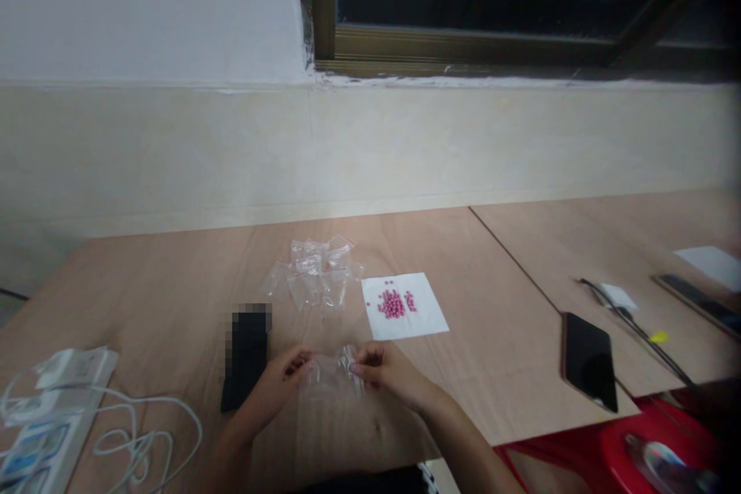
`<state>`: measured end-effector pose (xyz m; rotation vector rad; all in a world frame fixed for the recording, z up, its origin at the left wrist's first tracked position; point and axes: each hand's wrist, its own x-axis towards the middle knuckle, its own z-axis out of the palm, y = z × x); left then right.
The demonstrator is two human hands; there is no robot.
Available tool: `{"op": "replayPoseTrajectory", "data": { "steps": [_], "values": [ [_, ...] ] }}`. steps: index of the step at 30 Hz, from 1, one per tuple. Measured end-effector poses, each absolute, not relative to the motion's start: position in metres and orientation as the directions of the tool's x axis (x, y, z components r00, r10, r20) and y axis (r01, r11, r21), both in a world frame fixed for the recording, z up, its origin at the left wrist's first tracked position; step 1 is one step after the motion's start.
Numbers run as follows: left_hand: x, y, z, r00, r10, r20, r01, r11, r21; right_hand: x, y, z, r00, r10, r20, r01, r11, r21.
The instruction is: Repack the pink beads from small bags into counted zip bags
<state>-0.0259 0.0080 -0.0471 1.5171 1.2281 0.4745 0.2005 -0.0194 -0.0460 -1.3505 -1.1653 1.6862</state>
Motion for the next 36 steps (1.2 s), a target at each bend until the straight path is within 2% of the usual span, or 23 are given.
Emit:
{"op": "replayPoseTrajectory", "data": {
  "steps": [4, 6, 8, 10, 15, 19, 22, 24, 28, 32, 36],
  "values": [
    [-0.017, 0.009, -0.029, 0.213, 0.960, -0.183, 0.539, 0.041, 0.841, 0.200, -0.020, -0.035, -0.181, 0.890, -0.419, 0.039, -0.419, -0.907],
    [-0.008, 0.007, -0.017, 0.309, 0.934, -0.180, 0.522, -0.009, 0.853, 0.196, -0.019, -0.030, -0.173, 0.909, -0.380, 0.023, -0.382, -0.924],
    [0.004, 0.004, -0.008, 0.496, 0.834, -0.241, 0.478, -0.030, 0.878, 0.192, -0.016, -0.027, -0.210, 0.916, -0.341, -0.020, -0.353, -0.935],
    [0.015, 0.003, -0.005, 0.613, 0.743, -0.269, 0.435, -0.033, 0.900, 0.188, -0.014, -0.026, -0.262, 0.903, -0.341, -0.072, -0.371, -0.926],
    [0.022, 0.010, -0.013, 0.662, 0.663, -0.349, 0.372, 0.114, 0.921, 0.190, -0.010, -0.024, -0.386, 0.868, -0.311, -0.142, -0.389, -0.910],
    [0.018, 0.014, -0.012, 0.684, 0.612, -0.397, 0.367, 0.181, 0.912, 0.198, -0.011, -0.020, -0.426, 0.839, -0.339, -0.081, -0.409, -0.909],
    [0.014, 0.018, -0.011, 0.585, 0.696, -0.416, 0.432, 0.167, 0.886, 0.202, -0.013, -0.018, -0.354, 0.833, -0.426, 0.032, -0.445, -0.895],
    [0.012, 0.020, -0.013, 0.474, 0.794, -0.381, 0.529, 0.089, 0.844, 0.200, -0.013, -0.017, -0.251, 0.860, -0.444, 0.123, -0.426, -0.896],
    [0.016, 0.023, -0.019, 0.430, 0.867, -0.252, 0.673, -0.121, 0.730, 0.185, -0.014, -0.013, -0.071, 0.949, -0.306, 0.256, -0.279, -0.926],
    [0.024, 0.027, -0.029, 0.471, 0.859, -0.202, 0.646, -0.180, 0.742, 0.172, -0.015, -0.006, -0.125, 0.959, -0.252, 0.238, -0.218, -0.946],
    [0.025, 0.034, -0.028, 0.469, 0.878, -0.092, 0.595, -0.237, 0.768, 0.174, -0.015, -0.006, -0.031, 0.972, -0.233, 0.375, -0.205, -0.904]
  ]
}}
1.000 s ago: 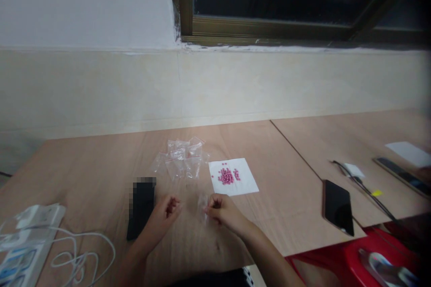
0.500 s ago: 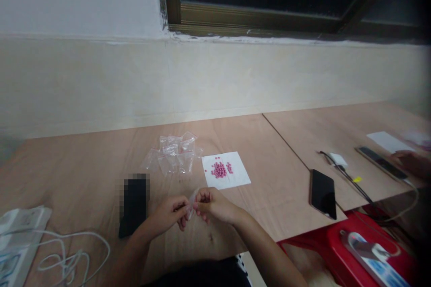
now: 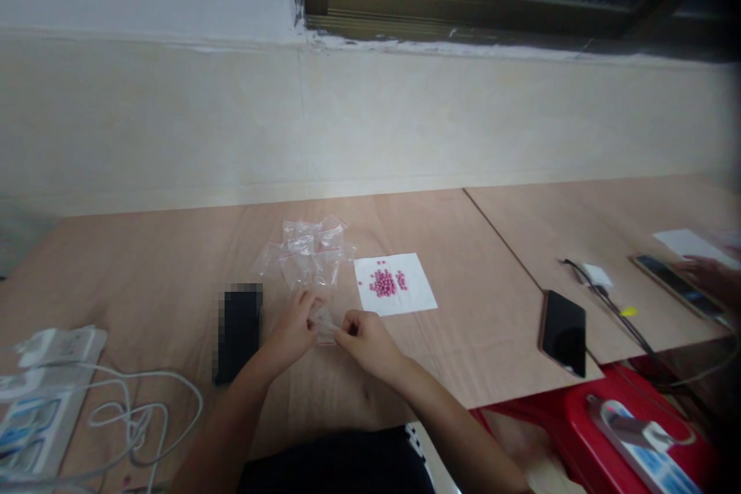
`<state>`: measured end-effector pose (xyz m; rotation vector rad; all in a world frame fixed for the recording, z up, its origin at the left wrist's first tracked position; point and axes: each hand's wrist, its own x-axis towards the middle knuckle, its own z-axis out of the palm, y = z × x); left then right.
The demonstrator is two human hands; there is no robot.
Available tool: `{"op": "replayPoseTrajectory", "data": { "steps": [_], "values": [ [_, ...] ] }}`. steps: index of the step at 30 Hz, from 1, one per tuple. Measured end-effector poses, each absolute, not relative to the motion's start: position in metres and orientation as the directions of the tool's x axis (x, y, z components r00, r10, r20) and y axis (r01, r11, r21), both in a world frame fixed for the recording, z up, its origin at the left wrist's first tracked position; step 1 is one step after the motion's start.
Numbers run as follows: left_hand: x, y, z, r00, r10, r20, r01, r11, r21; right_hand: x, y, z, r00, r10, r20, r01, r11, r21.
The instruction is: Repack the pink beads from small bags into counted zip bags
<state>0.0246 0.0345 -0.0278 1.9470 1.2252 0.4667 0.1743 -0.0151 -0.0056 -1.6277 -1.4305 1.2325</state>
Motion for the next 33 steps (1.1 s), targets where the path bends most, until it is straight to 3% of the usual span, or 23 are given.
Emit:
{"op": "replayPoseTrajectory", "data": {
  "steps": [4, 8, 13, 15, 18, 21, 27, 33],
  "values": [
    [0.020, 0.036, -0.006, 0.593, 0.805, -0.006, 0.475, -0.344, 0.810, 0.182, -0.010, -0.008, -0.004, 0.979, -0.205, 0.396, -0.187, -0.899],
    [0.015, 0.027, 0.011, 0.697, 0.708, -0.113, 0.396, -0.249, 0.884, 0.186, -0.001, -0.007, 0.042, 0.974, -0.222, 0.289, -0.224, -0.931],
    [0.018, 0.024, -0.006, 0.635, 0.764, -0.117, 0.433, -0.225, 0.873, 0.194, 0.001, -0.012, -0.098, 0.921, -0.376, 0.094, -0.368, -0.925],
    [0.019, 0.027, -0.016, 0.604, 0.789, -0.112, 0.446, -0.218, 0.868, 0.206, 0.003, -0.020, -0.044, 0.930, -0.364, 0.080, -0.360, -0.930],
    [0.016, 0.031, -0.025, 0.566, 0.813, -0.140, 0.470, -0.179, 0.864, 0.238, 0.015, -0.040, 0.313, 0.933, -0.177, 0.279, -0.269, -0.922],
    [0.012, 0.033, -0.027, 0.520, 0.843, -0.139, 0.481, -0.154, 0.863, 0.271, 0.034, -0.064, 0.532, 0.846, -0.038, 0.501, -0.351, -0.791],
    [0.015, 0.037, -0.032, 0.519, 0.845, -0.131, 0.507, -0.181, 0.842, 0.295, 0.062, -0.091, 0.602, 0.798, -0.030, 0.554, -0.444, -0.705],
    [0.021, 0.047, -0.033, 0.504, 0.858, -0.101, 0.506, -0.198, 0.839, 0.295, 0.060, -0.082, 0.594, 0.804, 0.008, 0.574, -0.417, -0.705]
  ]
}}
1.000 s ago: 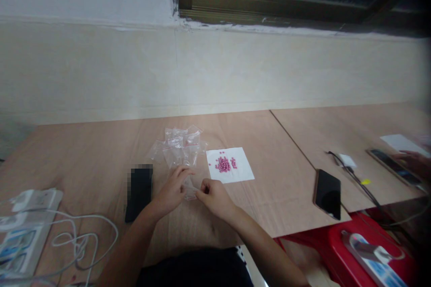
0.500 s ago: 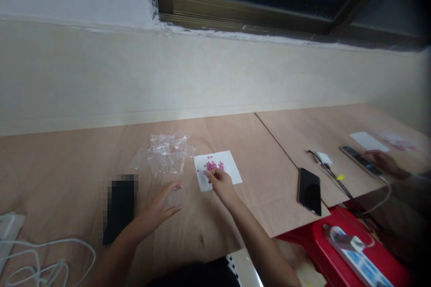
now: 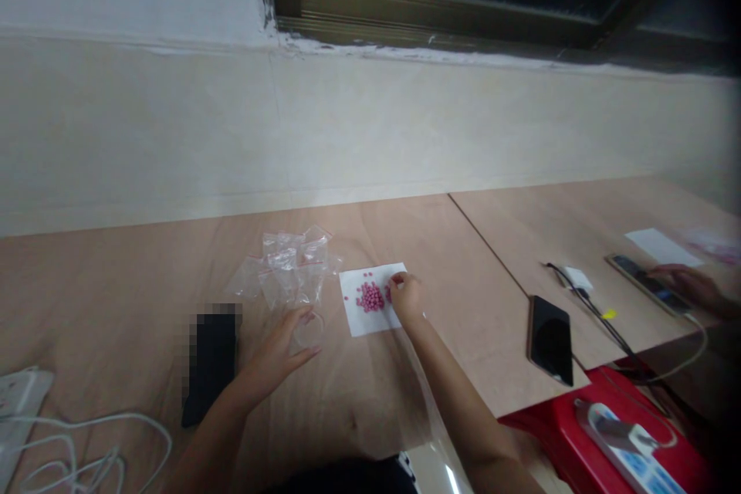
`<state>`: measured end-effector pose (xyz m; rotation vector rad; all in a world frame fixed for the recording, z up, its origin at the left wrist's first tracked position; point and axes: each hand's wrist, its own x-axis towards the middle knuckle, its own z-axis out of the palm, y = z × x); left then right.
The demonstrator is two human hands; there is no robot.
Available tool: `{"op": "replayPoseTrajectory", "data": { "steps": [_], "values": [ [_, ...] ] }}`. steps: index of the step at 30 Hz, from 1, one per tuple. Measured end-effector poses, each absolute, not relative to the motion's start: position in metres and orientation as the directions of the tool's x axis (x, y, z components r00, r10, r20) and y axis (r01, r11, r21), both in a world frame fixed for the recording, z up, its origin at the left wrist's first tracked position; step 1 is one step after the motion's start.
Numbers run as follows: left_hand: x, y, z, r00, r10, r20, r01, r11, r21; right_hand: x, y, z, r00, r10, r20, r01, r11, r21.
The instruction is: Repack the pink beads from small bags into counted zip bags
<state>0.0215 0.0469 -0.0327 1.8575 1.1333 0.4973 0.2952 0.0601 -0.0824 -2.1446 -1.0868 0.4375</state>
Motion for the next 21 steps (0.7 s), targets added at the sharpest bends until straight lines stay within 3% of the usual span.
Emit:
{"op": "replayPoseTrajectory", "data": {
  "steps": [3, 7, 10, 13, 15, 18, 21],
  "values": [
    [0.027, 0.051, -0.032, 0.488, 0.868, -0.087, 0.518, -0.209, 0.829, 0.276, 0.048, -0.061, 0.534, 0.840, 0.097, 0.571, -0.273, -0.774],
    [0.037, 0.053, -0.035, 0.477, 0.878, -0.039, 0.507, -0.238, 0.829, 0.224, 0.027, -0.031, 0.230, 0.961, 0.154, 0.490, 0.022, -0.871],
    [0.040, 0.052, -0.038, 0.480, 0.877, -0.006, 0.489, -0.262, 0.832, 0.194, 0.018, -0.025, 0.107, 0.986, 0.130, 0.470, 0.065, -0.880],
    [0.038, 0.051, -0.040, 0.477, 0.879, -0.011, 0.481, -0.250, 0.840, 0.195, 0.023, -0.034, 0.107, 0.986, 0.129, 0.446, 0.068, -0.892],
    [0.035, 0.049, -0.040, 0.464, 0.885, -0.034, 0.493, -0.226, 0.841, 0.211, 0.034, -0.044, 0.192, 0.970, 0.147, 0.490, 0.035, -0.871],
    [0.032, 0.048, -0.039, 0.445, 0.893, -0.069, 0.521, -0.195, 0.831, 0.240, 0.059, -0.063, 0.398, 0.901, 0.171, 0.669, -0.158, -0.726],
    [0.031, 0.049, -0.038, 0.446, 0.891, -0.083, 0.524, -0.185, 0.832, 0.260, 0.081, -0.082, 0.459, 0.876, 0.145, 0.746, -0.292, -0.599]
  ]
}}
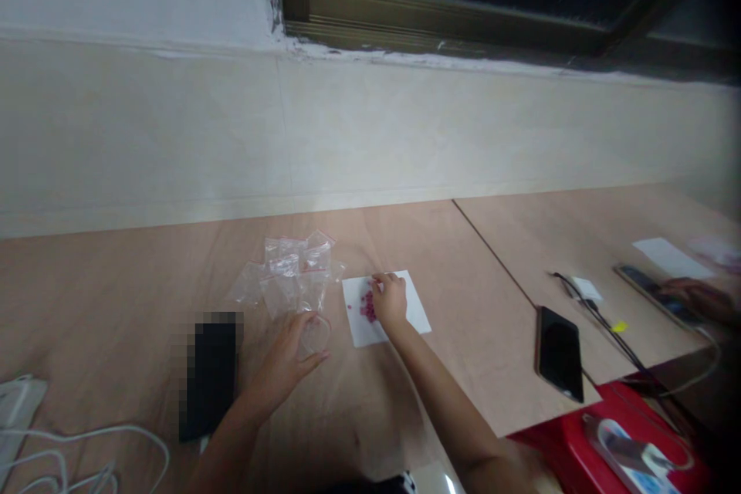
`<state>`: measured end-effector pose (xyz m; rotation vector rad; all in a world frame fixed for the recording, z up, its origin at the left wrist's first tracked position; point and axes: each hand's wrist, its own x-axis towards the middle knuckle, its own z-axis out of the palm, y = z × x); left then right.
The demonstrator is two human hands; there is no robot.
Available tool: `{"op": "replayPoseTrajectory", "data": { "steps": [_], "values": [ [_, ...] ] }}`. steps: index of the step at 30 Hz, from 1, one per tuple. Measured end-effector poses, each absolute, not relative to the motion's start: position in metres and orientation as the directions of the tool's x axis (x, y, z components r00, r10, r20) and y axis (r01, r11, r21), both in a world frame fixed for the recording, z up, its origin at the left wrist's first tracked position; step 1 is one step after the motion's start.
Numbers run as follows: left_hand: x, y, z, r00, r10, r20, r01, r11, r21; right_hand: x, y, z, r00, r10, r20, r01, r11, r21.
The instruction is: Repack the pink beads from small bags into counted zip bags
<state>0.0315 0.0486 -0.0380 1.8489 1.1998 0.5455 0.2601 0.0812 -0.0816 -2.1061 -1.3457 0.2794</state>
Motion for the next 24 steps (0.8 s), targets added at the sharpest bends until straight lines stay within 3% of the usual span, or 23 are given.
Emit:
{"op": "replayPoseTrajectory", "data": {
  "steps": [9, 11, 13, 16, 20, 24],
  "values": [
    [0.033, 0.055, -0.037, 0.425, 0.902, -0.074, 0.536, -0.185, 0.824, 0.267, 0.083, -0.076, 0.454, 0.874, 0.175, 0.723, -0.246, -0.645],
    [0.036, 0.056, -0.037, 0.429, 0.902, -0.049, 0.534, -0.209, 0.820, 0.249, 0.068, -0.062, 0.394, 0.893, 0.217, 0.677, -0.123, -0.725],
    [0.040, 0.056, -0.039, 0.436, 0.900, -0.014, 0.522, -0.240, 0.819, 0.226, 0.050, -0.049, 0.217, 0.941, 0.261, 0.590, 0.087, -0.802],
    [0.044, 0.055, -0.043, 0.437, 0.899, 0.003, 0.514, -0.252, 0.820, 0.202, 0.032, -0.041, 0.076, 0.961, 0.264, 0.504, 0.191, -0.842],
    [0.040, 0.052, -0.045, 0.450, 0.892, -0.032, 0.503, -0.224, 0.835, 0.217, 0.040, -0.053, 0.187, 0.956, 0.225, 0.516, 0.099, -0.851],
    [0.037, 0.050, -0.041, 0.453, 0.890, -0.047, 0.512, -0.216, 0.831, 0.249, 0.072, -0.078, 0.388, 0.904, 0.180, 0.716, -0.173, -0.677]
  ]
}}
